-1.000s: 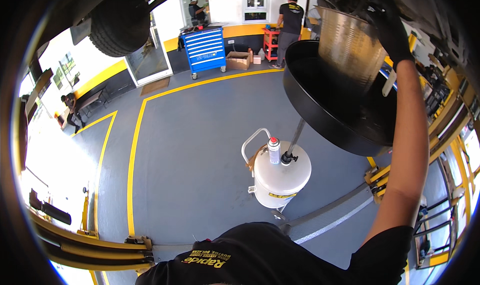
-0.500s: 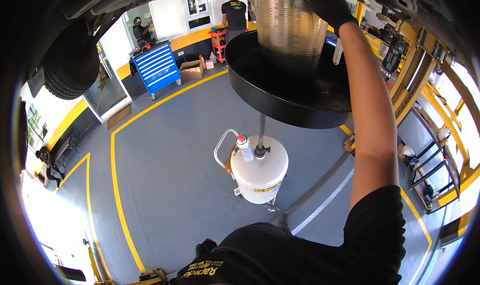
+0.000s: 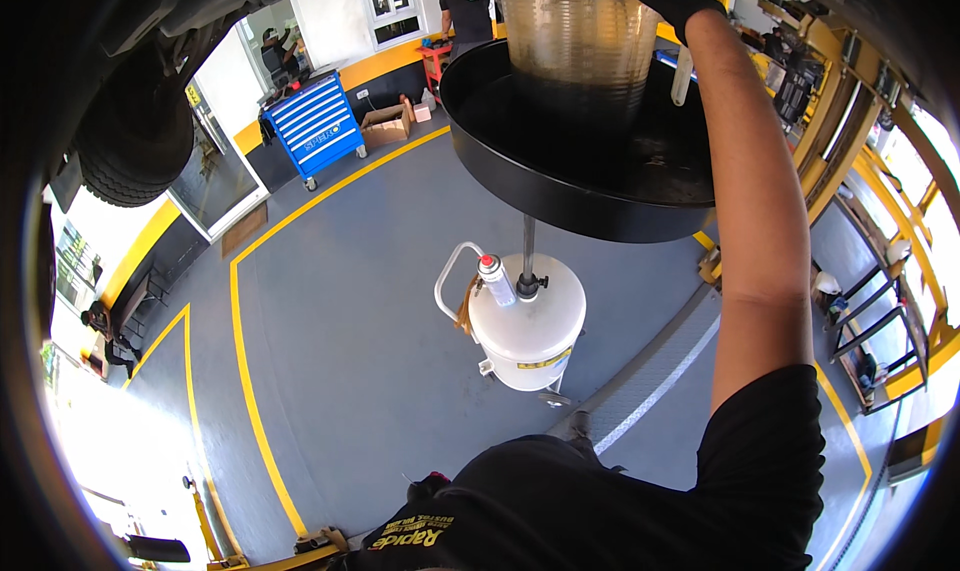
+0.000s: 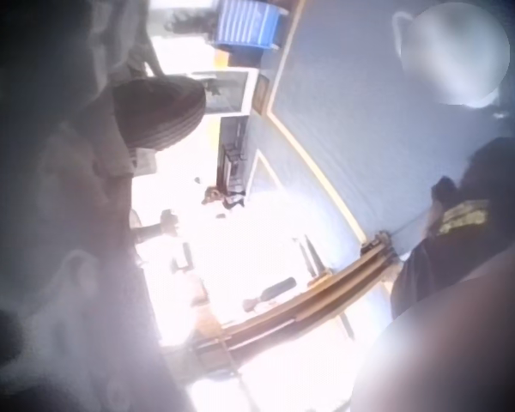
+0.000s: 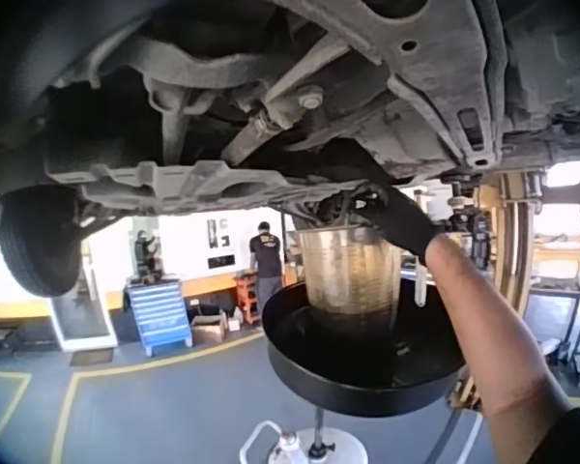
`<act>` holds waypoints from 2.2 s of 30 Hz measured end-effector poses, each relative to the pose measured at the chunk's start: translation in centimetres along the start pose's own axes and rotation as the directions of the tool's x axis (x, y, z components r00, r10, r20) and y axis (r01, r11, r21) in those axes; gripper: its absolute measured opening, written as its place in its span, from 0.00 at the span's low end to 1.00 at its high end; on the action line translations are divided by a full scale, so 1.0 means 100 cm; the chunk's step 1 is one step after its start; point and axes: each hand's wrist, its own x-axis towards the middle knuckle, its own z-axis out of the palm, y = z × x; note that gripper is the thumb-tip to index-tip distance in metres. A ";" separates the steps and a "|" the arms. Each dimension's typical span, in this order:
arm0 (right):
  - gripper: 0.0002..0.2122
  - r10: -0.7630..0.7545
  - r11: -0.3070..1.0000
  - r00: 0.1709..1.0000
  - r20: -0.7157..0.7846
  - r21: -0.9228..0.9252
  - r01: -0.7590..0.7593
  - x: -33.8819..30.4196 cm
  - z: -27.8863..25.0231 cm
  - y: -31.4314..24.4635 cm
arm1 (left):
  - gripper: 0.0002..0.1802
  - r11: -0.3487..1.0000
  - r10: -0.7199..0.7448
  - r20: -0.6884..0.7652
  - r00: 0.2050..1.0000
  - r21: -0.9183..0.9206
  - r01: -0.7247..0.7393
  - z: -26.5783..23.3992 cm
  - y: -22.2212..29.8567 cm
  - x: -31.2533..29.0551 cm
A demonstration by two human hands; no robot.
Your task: The person drains oil from a vehicle using a drain pan and oil drain container. They position the container under the vehicle, remove the drain plug, allow oil to flow into the pan, and then reattach the plug. The person also uses a spray can and wipes the area with a cloth.
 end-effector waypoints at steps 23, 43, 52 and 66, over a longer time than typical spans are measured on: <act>0.16 0.015 0.997 1.000 -0.025 0.073 -0.013 -0.014 -0.012 0.005 | 0.07 0.996 0.052 -0.159 0.986 -0.068 -0.064 0.033 -0.016 0.013; 0.19 0.052 0.998 0.998 -0.043 0.026 -0.051 -0.019 -0.013 -0.005 | 0.10 0.315 -0.278 -0.461 0.843 -0.872 -0.374 0.063 -0.019 0.014; 0.18 0.071 0.994 0.997 -0.011 0.082 -0.070 -0.016 -0.013 0.001 | 0.14 0.962 0.114 -0.340 0.934 -0.196 -0.189 0.068 -0.024 0.023; 0.15 0.074 0.982 0.997 -0.004 0.177 -0.073 -0.014 -0.009 0.005 | 0.17 0.987 0.159 -0.251 0.955 0.019 -0.159 0.067 -0.026 0.031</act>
